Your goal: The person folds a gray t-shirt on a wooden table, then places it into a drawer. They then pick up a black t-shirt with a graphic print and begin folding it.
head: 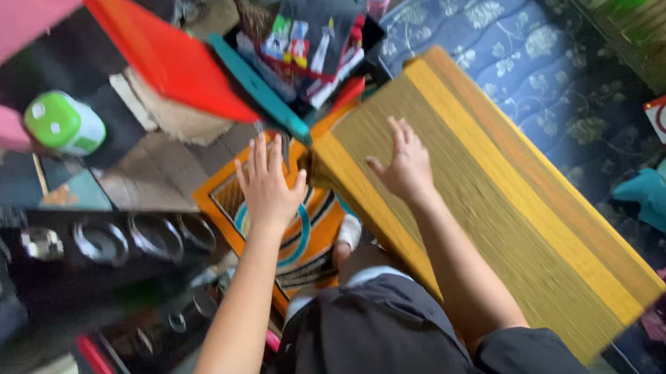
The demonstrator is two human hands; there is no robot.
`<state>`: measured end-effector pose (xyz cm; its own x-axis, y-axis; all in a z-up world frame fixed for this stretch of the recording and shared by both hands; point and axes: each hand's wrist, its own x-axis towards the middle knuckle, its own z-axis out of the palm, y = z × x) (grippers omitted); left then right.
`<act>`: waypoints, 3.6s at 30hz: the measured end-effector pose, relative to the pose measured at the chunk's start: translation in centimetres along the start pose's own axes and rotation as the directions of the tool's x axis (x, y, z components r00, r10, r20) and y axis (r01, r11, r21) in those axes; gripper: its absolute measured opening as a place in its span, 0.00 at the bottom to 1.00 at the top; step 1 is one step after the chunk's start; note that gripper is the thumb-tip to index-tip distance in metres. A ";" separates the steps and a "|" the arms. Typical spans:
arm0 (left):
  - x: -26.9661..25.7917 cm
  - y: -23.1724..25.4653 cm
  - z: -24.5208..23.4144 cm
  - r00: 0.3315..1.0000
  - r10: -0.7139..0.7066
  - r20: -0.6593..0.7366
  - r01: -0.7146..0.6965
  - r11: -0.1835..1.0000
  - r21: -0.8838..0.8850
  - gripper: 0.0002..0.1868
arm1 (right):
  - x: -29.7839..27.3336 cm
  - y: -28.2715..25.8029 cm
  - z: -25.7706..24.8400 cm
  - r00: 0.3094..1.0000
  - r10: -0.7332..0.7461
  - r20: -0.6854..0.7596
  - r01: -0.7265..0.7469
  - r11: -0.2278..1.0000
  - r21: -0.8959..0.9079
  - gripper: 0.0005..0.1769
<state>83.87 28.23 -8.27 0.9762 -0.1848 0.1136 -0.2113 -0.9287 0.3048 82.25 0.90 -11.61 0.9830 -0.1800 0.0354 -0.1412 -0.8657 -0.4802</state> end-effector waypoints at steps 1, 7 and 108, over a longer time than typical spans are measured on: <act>1.7 -0.2 0.5 1.000 -0.015 0.021 0.015 1.000 -0.022 0.43 | 2.0 -0.1 0.6 0.999 0.018 0.032 -0.020 0.999 0.047 0.52; 11.8 -3.6 4.6 0.993 -0.052 0.107 0.059 0.997 -0.059 0.41 | 11.4 -0.5 5.0 0.991 0.060 0.119 -0.084 0.975 0.208 0.47; -3.7 25.6 14.7 0.438 0.897 -0.066 -0.709 0.299 -0.639 0.10 | -29.7 19.5 -5.3 0.801 0.393 -0.452 -0.264 0.909 0.322 0.06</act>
<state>75.62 0.45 -14.79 0.2346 -0.8924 0.3854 -0.7868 0.0585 0.6145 49.73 -13.09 -17.37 0.6786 -0.6955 0.2362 -0.3500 -0.5889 -0.7285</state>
